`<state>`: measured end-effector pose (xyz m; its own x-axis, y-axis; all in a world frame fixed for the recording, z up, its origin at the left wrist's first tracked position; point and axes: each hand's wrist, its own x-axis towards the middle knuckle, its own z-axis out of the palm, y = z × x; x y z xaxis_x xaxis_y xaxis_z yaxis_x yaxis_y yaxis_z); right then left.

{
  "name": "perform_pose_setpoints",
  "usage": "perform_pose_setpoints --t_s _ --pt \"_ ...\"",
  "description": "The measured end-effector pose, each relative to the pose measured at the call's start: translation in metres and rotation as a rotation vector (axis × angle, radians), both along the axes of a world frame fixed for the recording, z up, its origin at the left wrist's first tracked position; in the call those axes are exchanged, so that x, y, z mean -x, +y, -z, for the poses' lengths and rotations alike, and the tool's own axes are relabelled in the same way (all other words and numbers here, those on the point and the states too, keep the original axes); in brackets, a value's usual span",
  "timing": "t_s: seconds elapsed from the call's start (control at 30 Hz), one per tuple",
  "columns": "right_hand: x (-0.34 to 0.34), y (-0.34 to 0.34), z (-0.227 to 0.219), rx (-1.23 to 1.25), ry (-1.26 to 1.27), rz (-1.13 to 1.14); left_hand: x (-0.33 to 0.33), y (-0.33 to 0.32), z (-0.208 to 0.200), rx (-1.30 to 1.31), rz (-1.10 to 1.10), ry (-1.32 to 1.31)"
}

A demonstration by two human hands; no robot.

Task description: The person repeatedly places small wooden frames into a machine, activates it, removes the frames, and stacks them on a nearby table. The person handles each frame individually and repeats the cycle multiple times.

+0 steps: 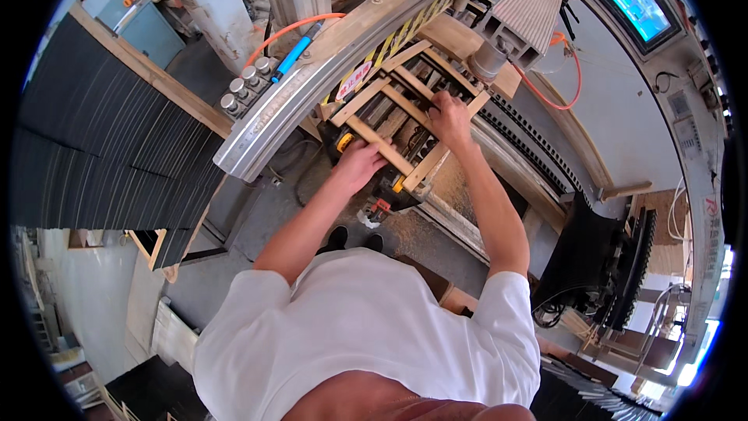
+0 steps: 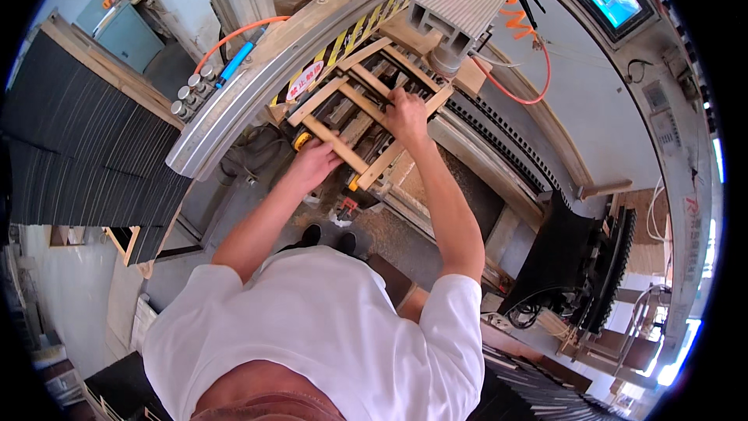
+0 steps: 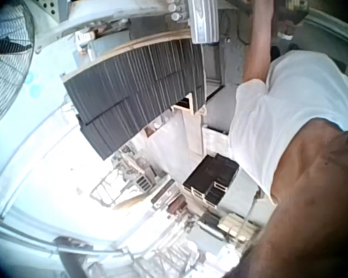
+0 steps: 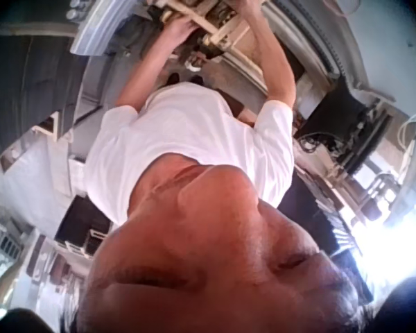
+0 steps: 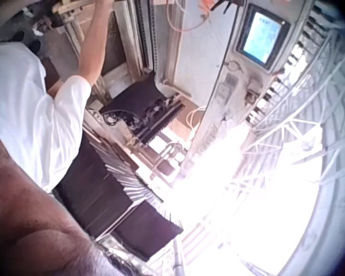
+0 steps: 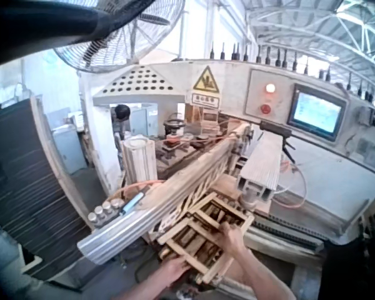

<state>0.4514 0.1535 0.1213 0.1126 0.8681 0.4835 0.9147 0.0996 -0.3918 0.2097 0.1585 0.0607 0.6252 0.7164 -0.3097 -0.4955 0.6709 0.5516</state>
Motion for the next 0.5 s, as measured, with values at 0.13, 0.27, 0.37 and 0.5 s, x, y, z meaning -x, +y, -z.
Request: perform_pose_setpoints --t_s 0.13,0.27,0.37,0.5 --pt "-0.033 0.02 0.01 0.045 0.013 0.035 0.051 -0.037 0.006 0.015 -0.059 -0.068" --pt "-0.029 0.026 0.005 0.15 0.161 0.085 0.103 -0.075 -0.006 0.019 -0.123 -0.013" --pt "-0.03 0.031 0.008 0.171 0.205 0.107 0.133 -0.095 -0.018 0.03 -0.124 0.022" --pt "-0.025 0.04 0.009 0.175 0.23 0.116 0.16 -0.11 -0.024 0.082 -0.111 0.052"
